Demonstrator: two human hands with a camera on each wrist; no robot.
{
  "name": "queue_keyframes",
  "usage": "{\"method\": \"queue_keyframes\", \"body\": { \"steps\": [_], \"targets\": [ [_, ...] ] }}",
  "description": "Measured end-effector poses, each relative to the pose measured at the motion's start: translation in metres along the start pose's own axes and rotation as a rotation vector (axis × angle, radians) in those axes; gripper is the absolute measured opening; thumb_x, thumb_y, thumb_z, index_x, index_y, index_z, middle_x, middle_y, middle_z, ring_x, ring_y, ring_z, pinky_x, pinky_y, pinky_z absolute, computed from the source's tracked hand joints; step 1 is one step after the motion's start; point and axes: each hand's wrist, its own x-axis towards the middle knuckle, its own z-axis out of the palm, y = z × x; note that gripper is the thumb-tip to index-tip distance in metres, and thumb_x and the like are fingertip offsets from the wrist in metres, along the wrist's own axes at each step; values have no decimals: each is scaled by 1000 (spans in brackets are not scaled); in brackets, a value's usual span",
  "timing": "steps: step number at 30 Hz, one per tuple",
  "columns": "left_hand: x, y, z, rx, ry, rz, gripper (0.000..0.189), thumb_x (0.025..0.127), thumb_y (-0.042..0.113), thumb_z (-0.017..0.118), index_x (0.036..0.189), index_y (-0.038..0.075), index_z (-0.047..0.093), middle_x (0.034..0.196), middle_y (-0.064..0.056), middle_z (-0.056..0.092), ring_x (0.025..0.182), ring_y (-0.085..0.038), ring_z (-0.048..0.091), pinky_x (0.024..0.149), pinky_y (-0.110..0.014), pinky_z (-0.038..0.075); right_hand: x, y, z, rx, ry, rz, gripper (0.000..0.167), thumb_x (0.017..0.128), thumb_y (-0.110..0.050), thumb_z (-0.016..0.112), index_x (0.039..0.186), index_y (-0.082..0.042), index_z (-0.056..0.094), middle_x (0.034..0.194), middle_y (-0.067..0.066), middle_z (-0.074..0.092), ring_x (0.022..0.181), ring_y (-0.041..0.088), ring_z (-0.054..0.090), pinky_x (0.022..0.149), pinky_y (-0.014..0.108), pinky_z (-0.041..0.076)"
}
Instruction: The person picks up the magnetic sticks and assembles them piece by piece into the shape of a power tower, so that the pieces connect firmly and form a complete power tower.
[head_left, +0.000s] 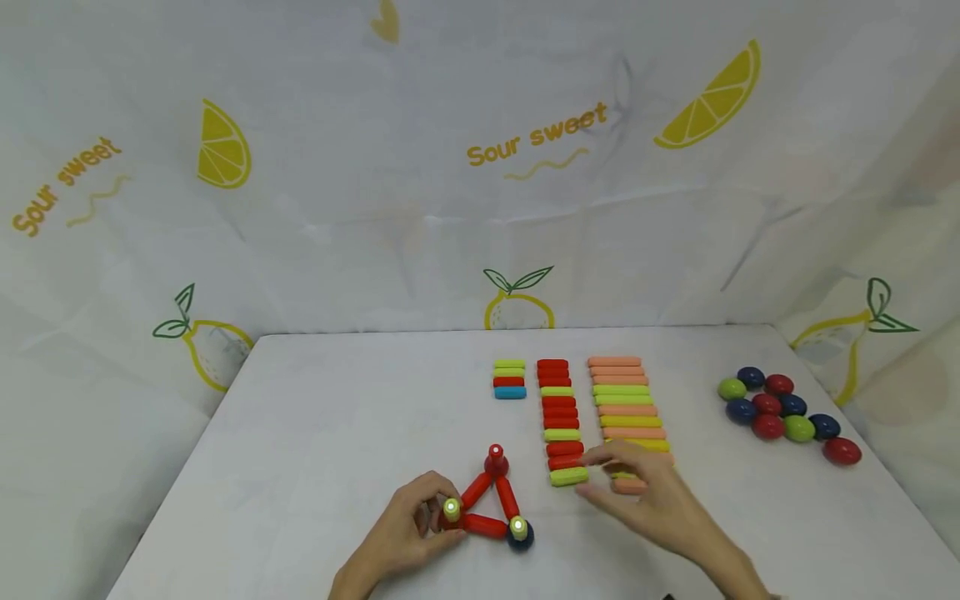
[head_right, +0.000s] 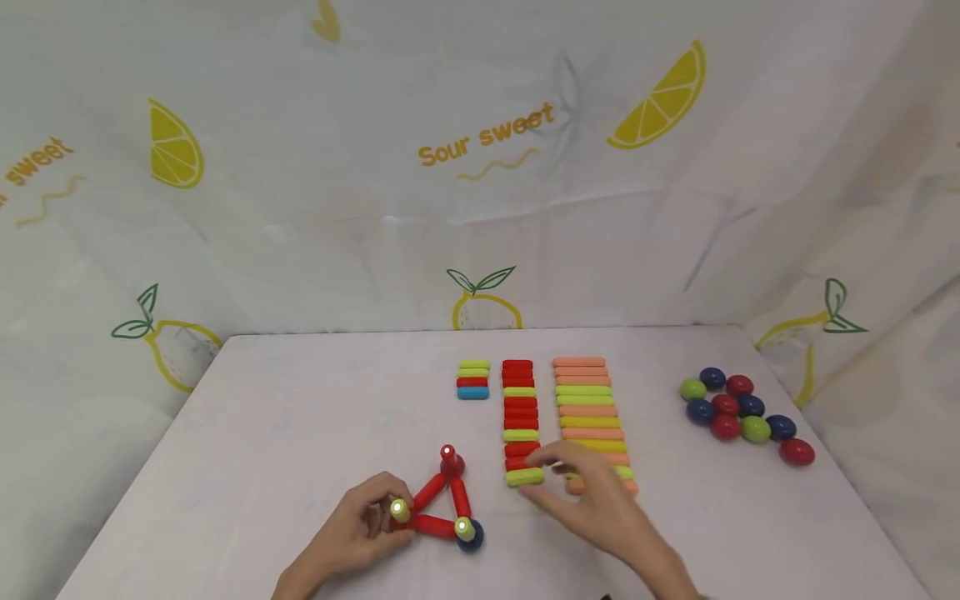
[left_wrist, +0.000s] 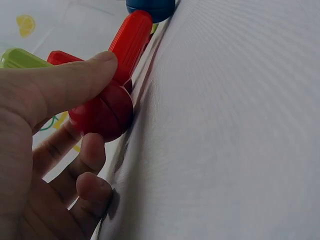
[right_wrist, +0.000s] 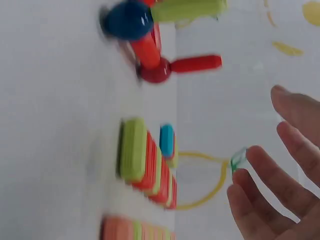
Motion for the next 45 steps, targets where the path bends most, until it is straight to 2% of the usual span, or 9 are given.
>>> {"method": "queue_keyframes", "body": {
  "steps": [4,7,10,16,23,34,39,42,45],
  "targets": [
    [-1,-1,-1,18,-21,-32,33,80,9,86,102,19,63,85,2,60,64,-4,52,49,-15,44,-1,37,-42,-206,317,11,30,82,-15,86,109,-8,74,107,9,75,98,1,63,85,11,53],
    [-1,-1,-1,23,-29,-59,34,80,9,86,103,20,64,85,3,60,65,0,51,50,-16,45,-5,75,-73,-327,476,68,34,81,-9,85,111,-1,73,110,23,73,101,14,65,80,2,38],
    [-2,-1,-1,25,-36,-72,34,80,10,86,104,22,64,85,2,61,66,1,52,51,-17,46,-18,114,-101,-408,569,197,35,83,-6,81,114,6,71,116,35,67,103,47,59,77,16,40],
    [-3,0,-1,26,-50,-90,33,81,12,85,105,21,64,83,2,60,67,2,51,51,-17,46,-52,170,-138,-477,540,585,46,93,-8,67,130,16,53,131,45,44,121,59,40,104,72,36],
    [-3,0,-3,35,-68,-113,33,82,15,86,108,20,65,84,4,61,68,4,51,53,-16,47,-66,193,-150,-458,417,762,52,94,-10,67,133,18,48,127,45,44,113,58,43,95,68,44],
    [-2,0,-1,56,-84,-138,43,82,18,86,120,16,68,88,3,66,69,5,52,55,-16,48,-55,167,-142,-419,497,699,52,99,-21,66,133,16,51,119,45,53,107,55,49,80,50,53],
    [0,4,2,102,-116,-207,53,81,24,87,129,13,69,88,9,62,68,6,50,57,-15,44,-37,123,-126,-414,586,441,50,91,-19,76,125,14,61,108,41,65,82,33,66,56,5,33],
    [2,6,6,169,-124,-236,52,80,29,87,128,18,71,83,14,57,66,6,47,57,-14,40,-23,89,-104,-371,599,261,44,84,-14,83,118,8,66,101,35,70,74,-6,59,62,-6,31],
    [3,8,9,224,-108,-238,52,79,33,87,127,21,71,83,16,56,64,6,45,56,-14,37,-6,52,-80,-324,549,106,41,80,-13,87,113,1,67,100,25,73,77,-16,51,72,-8,35]
  ]
}}
